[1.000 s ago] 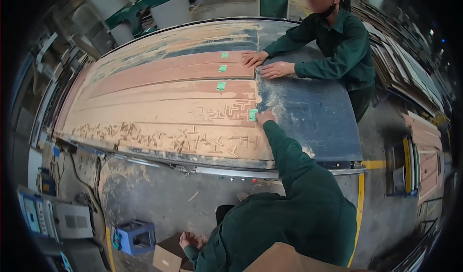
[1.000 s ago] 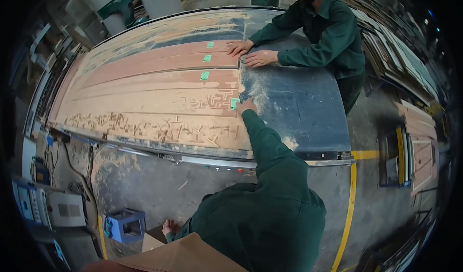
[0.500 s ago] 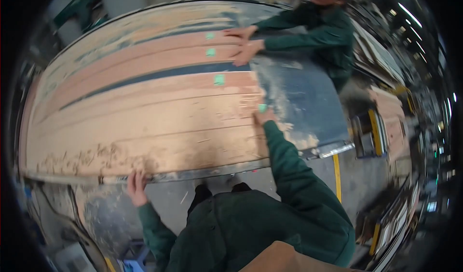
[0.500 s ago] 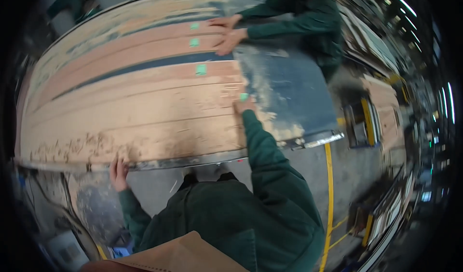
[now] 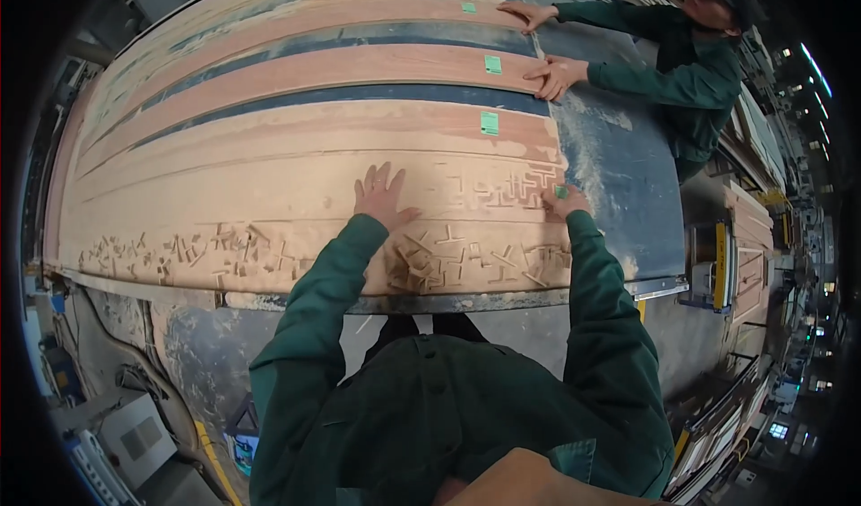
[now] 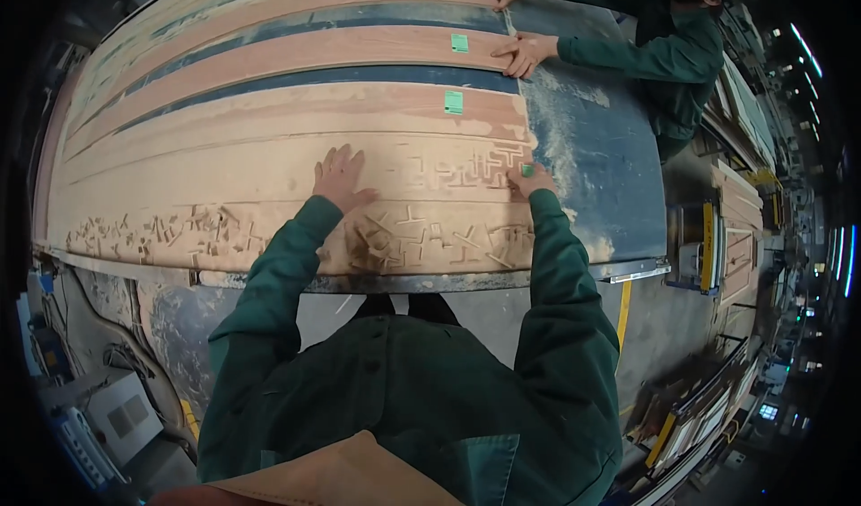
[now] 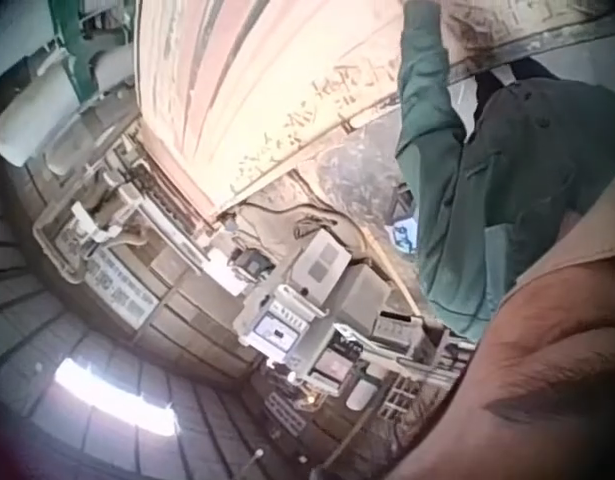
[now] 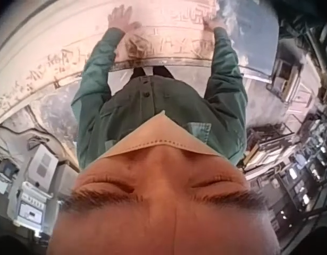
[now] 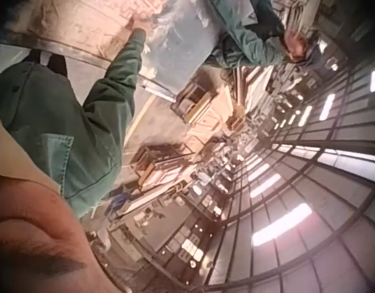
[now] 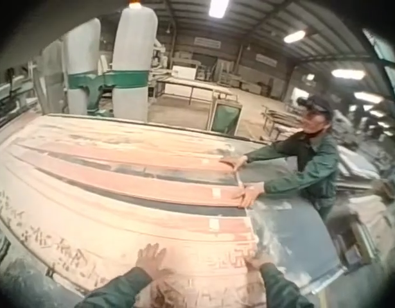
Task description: Inspecting and marking intricate wooden panels with a marker on a factory workbench.
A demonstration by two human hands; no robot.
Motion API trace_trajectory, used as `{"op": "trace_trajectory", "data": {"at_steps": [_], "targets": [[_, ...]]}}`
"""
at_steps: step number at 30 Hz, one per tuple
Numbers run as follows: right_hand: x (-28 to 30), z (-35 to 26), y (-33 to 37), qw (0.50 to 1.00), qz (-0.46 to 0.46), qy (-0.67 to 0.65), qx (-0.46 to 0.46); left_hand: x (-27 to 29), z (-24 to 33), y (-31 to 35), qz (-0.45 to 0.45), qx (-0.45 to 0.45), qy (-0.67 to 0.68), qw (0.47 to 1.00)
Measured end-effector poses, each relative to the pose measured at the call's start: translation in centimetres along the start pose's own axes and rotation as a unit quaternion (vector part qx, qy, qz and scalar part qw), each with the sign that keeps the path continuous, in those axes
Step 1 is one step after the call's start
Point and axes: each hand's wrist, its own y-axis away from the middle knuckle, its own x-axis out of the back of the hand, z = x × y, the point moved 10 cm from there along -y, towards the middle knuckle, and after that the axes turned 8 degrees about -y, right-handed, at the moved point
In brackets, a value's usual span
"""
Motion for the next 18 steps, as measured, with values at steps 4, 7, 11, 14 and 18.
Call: {"op": "trace_trajectory", "data": {"at_steps": [4,7,11,14,18], "targets": [[0.1,1.8,-0.3,0.997,-0.018,-0.065,-0.041,-3.1,2.6,-2.1,-0.101,0.028,-0.06,0.993],[-0.5,2.1,0.9,0.996,-0.028,-0.061,-0.053,-4.5,7.1,-3.5,-0.125,-0.063,-0.072,0.988],[0.7,3.5,2.6,0.989,0.074,-0.121,-0.047,-5.5,13.0,-7.2,-0.092,-0.148,-0.044,0.984],[0.0,4.8,3.1,0.981,0.053,-0.183,-0.042,-7.3,16.4,-9.8,-0.062,-0.169,-0.012,0.984],[-1.3,6.3,2.0,0.968,0.062,-0.237,-0.054,-8.7,19.5,-11.7,-0.075,-0.129,-0.016,0.989]]}}
